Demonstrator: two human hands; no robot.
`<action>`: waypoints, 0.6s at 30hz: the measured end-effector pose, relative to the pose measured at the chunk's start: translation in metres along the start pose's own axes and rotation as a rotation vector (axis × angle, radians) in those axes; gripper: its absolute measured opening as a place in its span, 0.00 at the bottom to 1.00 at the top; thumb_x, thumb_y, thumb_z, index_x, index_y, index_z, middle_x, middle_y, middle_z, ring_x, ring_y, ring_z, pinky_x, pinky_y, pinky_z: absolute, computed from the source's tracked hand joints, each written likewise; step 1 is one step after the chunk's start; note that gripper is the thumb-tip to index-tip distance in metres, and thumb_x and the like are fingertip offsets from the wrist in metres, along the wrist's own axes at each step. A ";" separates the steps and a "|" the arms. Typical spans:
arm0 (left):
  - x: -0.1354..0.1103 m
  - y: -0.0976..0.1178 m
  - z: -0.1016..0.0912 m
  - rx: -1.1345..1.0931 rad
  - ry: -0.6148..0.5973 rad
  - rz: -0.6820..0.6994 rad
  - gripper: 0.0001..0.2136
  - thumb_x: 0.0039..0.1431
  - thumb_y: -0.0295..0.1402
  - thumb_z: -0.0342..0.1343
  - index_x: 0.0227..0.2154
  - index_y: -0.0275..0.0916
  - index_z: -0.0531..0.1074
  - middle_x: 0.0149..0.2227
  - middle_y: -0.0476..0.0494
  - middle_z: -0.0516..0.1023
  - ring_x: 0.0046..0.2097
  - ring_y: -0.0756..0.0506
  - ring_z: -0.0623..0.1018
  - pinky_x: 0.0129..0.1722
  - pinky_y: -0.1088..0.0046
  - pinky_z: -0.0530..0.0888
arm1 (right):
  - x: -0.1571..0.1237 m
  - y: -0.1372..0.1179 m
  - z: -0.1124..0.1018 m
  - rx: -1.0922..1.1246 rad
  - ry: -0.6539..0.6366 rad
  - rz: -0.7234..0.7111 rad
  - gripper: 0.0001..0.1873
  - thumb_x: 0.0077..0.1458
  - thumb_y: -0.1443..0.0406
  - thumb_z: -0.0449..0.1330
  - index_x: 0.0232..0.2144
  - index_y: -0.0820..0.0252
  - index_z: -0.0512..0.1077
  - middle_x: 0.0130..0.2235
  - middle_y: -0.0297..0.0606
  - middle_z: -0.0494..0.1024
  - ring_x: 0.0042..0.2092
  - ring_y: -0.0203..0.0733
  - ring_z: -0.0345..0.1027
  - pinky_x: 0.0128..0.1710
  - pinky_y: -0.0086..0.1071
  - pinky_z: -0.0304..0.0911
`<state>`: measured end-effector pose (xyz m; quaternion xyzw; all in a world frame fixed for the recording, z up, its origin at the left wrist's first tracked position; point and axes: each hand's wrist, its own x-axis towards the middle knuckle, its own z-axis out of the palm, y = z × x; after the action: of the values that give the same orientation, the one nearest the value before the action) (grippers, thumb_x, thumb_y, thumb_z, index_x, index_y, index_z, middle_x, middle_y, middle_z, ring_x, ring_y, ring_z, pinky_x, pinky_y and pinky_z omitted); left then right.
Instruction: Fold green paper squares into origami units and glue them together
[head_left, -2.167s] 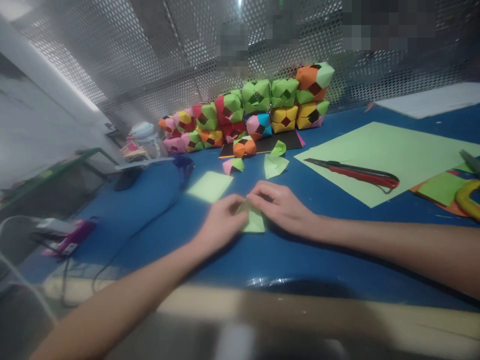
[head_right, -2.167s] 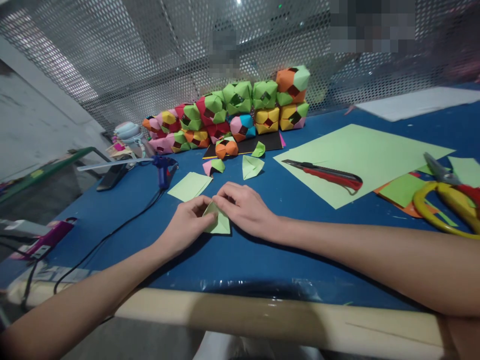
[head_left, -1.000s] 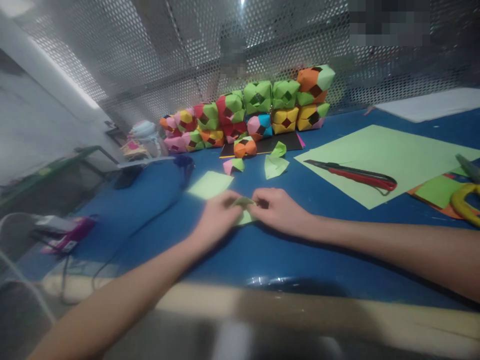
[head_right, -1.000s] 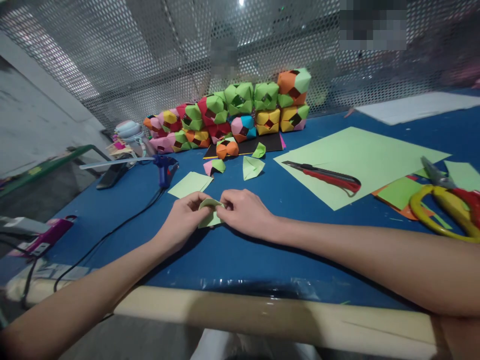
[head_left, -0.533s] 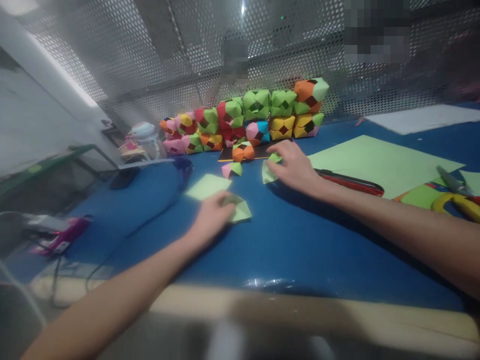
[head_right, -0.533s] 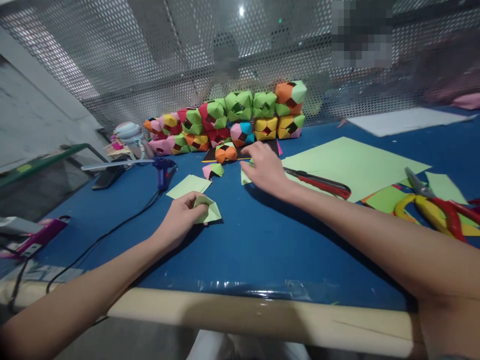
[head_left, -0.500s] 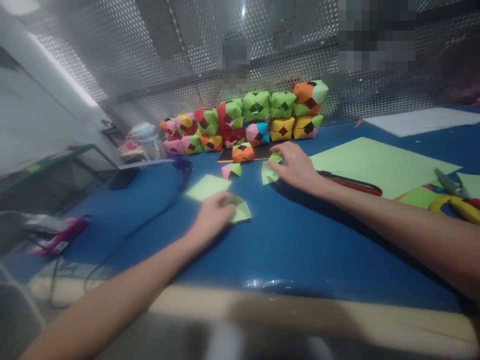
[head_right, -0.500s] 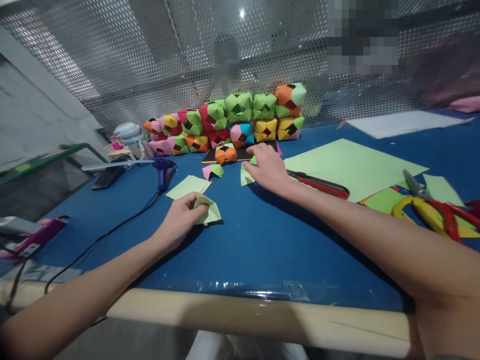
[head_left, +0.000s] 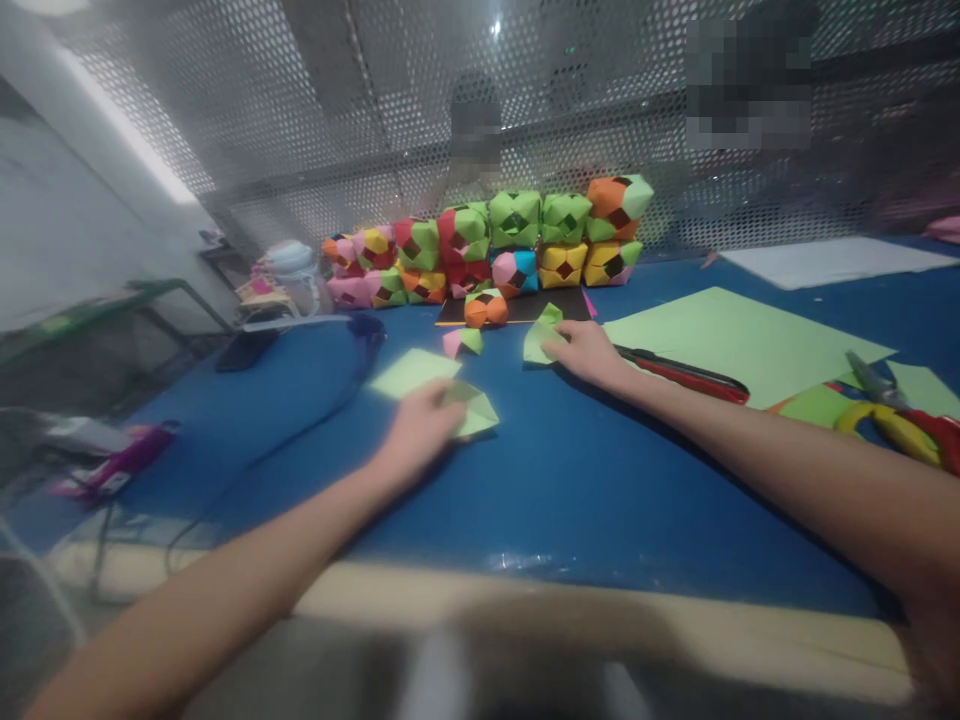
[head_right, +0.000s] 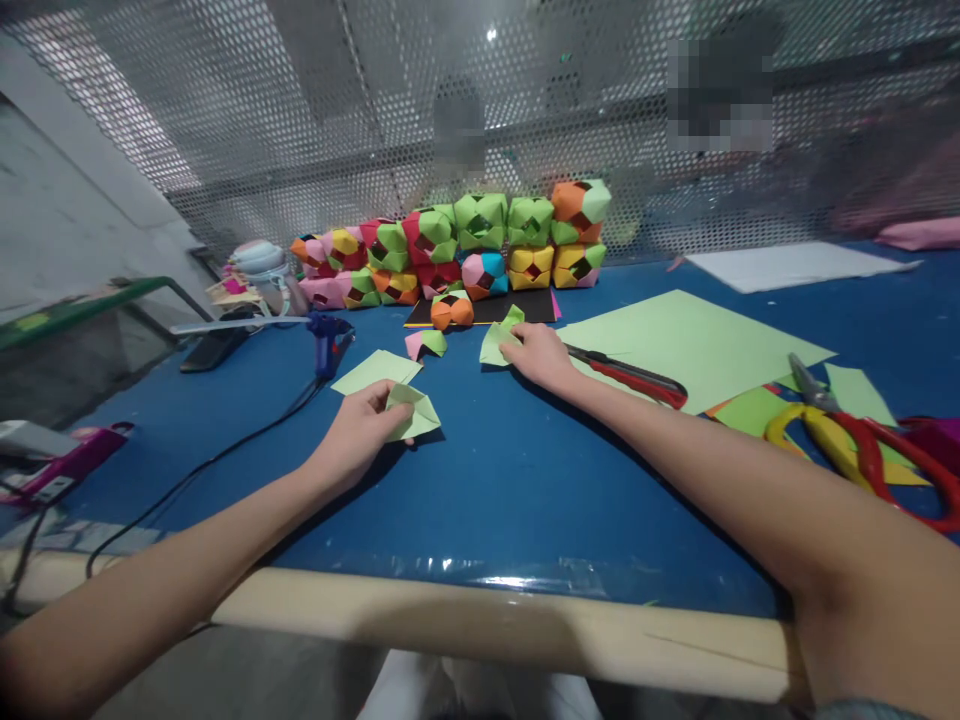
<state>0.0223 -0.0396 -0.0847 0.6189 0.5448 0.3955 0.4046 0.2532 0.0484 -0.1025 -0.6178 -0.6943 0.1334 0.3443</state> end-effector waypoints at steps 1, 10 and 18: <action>0.000 0.001 0.001 -0.017 0.005 -0.012 0.06 0.45 0.27 0.53 0.28 0.36 0.71 0.25 0.50 0.74 0.25 0.51 0.71 0.26 0.74 0.72 | -0.002 -0.003 0.000 0.015 0.004 -0.004 0.07 0.46 0.64 0.55 0.20 0.61 0.68 0.22 0.34 0.68 0.27 0.37 0.58 0.26 0.30 0.50; 0.000 0.003 0.006 -0.176 0.054 -0.049 0.05 0.44 0.27 0.54 0.28 0.36 0.70 0.25 0.48 0.74 0.24 0.49 0.73 0.25 0.70 0.74 | -0.040 -0.057 -0.013 0.496 -0.129 -0.033 0.08 0.45 0.63 0.57 0.27 0.62 0.71 0.28 0.35 0.73 0.27 0.35 0.62 0.28 0.30 0.57; 0.000 -0.001 0.010 -0.087 0.092 0.008 0.07 0.44 0.29 0.57 0.29 0.35 0.73 0.29 0.46 0.77 0.30 0.48 0.74 0.32 0.71 0.71 | -0.066 -0.074 -0.003 0.495 -0.256 -0.133 0.04 0.46 0.66 0.57 0.25 0.62 0.69 0.26 0.32 0.71 0.28 0.34 0.60 0.29 0.29 0.56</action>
<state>0.0314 -0.0398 -0.0890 0.5842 0.5425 0.4486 0.4041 0.1984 -0.0301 -0.0758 -0.4461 -0.7174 0.3531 0.4021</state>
